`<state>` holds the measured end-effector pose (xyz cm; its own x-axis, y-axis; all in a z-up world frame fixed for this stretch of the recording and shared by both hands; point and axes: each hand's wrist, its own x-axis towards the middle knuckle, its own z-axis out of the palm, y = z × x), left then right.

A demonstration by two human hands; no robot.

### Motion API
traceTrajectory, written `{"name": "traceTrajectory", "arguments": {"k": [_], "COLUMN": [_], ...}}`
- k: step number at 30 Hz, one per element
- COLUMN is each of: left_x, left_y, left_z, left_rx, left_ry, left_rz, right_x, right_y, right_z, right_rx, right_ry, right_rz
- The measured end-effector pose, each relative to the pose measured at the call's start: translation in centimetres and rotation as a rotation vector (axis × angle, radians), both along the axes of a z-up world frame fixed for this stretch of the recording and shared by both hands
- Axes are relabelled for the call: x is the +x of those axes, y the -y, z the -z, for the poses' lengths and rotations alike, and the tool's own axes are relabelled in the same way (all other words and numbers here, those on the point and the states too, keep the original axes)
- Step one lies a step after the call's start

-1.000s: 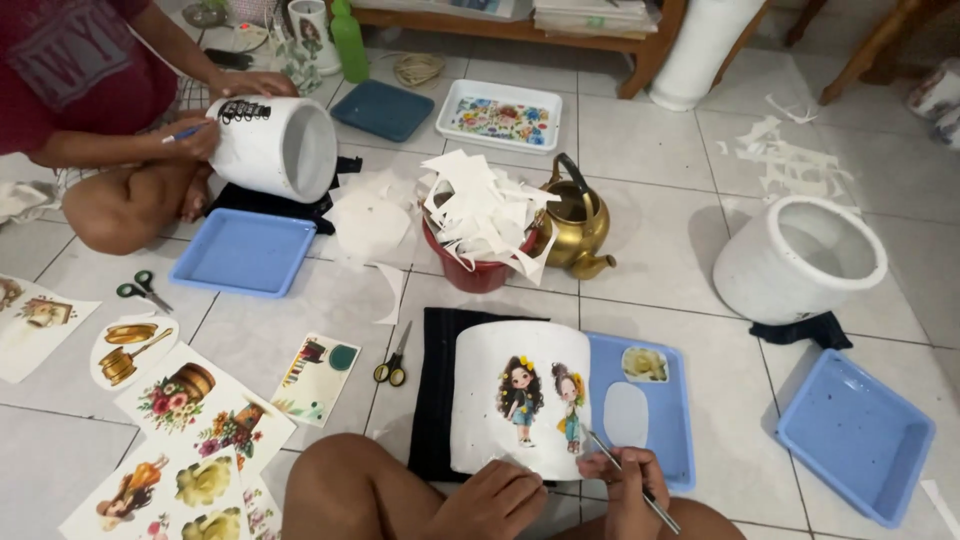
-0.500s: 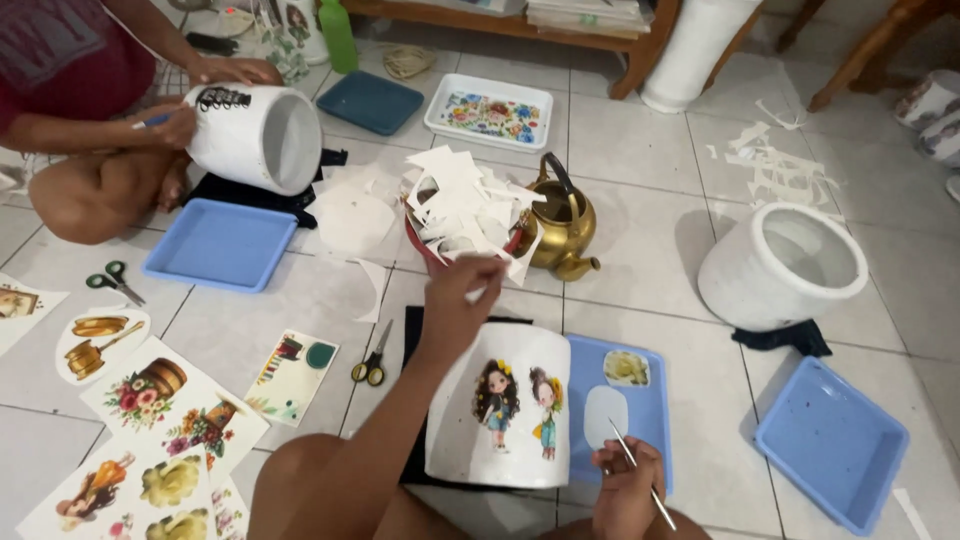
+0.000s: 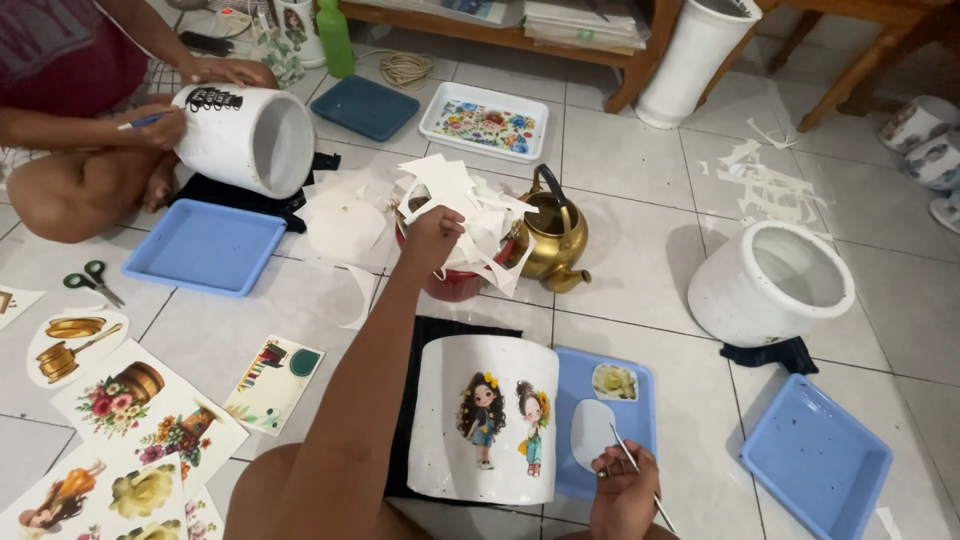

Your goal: The person applies a printed decal of two cartoon girls onto the curved surface of a white bucket. They use a metal spatula-like tool to smooth the decal and press it firmly against the bucket, working from the center outward to remove air bubbles and ensure adhesion.

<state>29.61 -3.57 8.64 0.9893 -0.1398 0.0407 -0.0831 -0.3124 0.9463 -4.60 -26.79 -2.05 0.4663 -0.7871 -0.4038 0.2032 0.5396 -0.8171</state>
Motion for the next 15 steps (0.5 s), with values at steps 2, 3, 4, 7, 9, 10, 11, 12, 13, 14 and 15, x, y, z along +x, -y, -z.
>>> {"name": "traceTrajectory", "arguments": {"k": [2,3,4,7,9,10,11,12,13,14,15], "left_x": [0.8,0.7,0.6,0.2,0.5,0.9,1.2,1.1,1.1,1.1,1.3], "left_y": [-0.5,-0.6,-0.7,-1.1,-1.2,-1.3,-1.3,-1.1,-1.2,-1.3,-1.2], "left_z": [1.1,0.9,0.6,-0.3,-0.5,-0.3,0.1,0.0,-0.1,-0.2,0.0], "left_rx": [0.001,0.0,-0.002,0.021,0.046,0.048,0.05,0.048,0.084,0.12,0.12], "left_ry": [0.099,0.096,0.066,0.003,-0.023,-0.023,-0.026,-0.03,0.058,0.146,0.142], "left_rz": [-0.043,-0.043,-0.041,-0.018,0.005,0.003,0.004,0.009,0.002,-0.005,-0.004], "right_x": [-0.1,-0.2,-0.3,-0.6,-0.6,-0.5,-0.7,-0.8,-0.8,-0.8,-0.8], "right_y": [0.0,-0.2,-0.3,-0.8,-1.1,-1.2,-1.3,-1.2,-1.3,-1.4,-1.6], "right_z": [0.7,0.6,0.5,-0.1,-0.4,-0.4,-0.4,-0.5,-0.7,-0.8,-0.9], "right_rx": [-0.005,-0.005,-0.051,-0.085,-0.074,-0.072,-0.07,-0.072,-0.076,-0.08,-0.079], "right_ry": [0.038,0.036,0.066,0.068,0.047,0.057,0.064,0.06,0.051,0.043,0.039], "right_rz": [-0.049,-0.049,-0.078,-0.095,-0.081,-0.082,-0.081,-0.076,-0.094,-0.112,-0.112]}}
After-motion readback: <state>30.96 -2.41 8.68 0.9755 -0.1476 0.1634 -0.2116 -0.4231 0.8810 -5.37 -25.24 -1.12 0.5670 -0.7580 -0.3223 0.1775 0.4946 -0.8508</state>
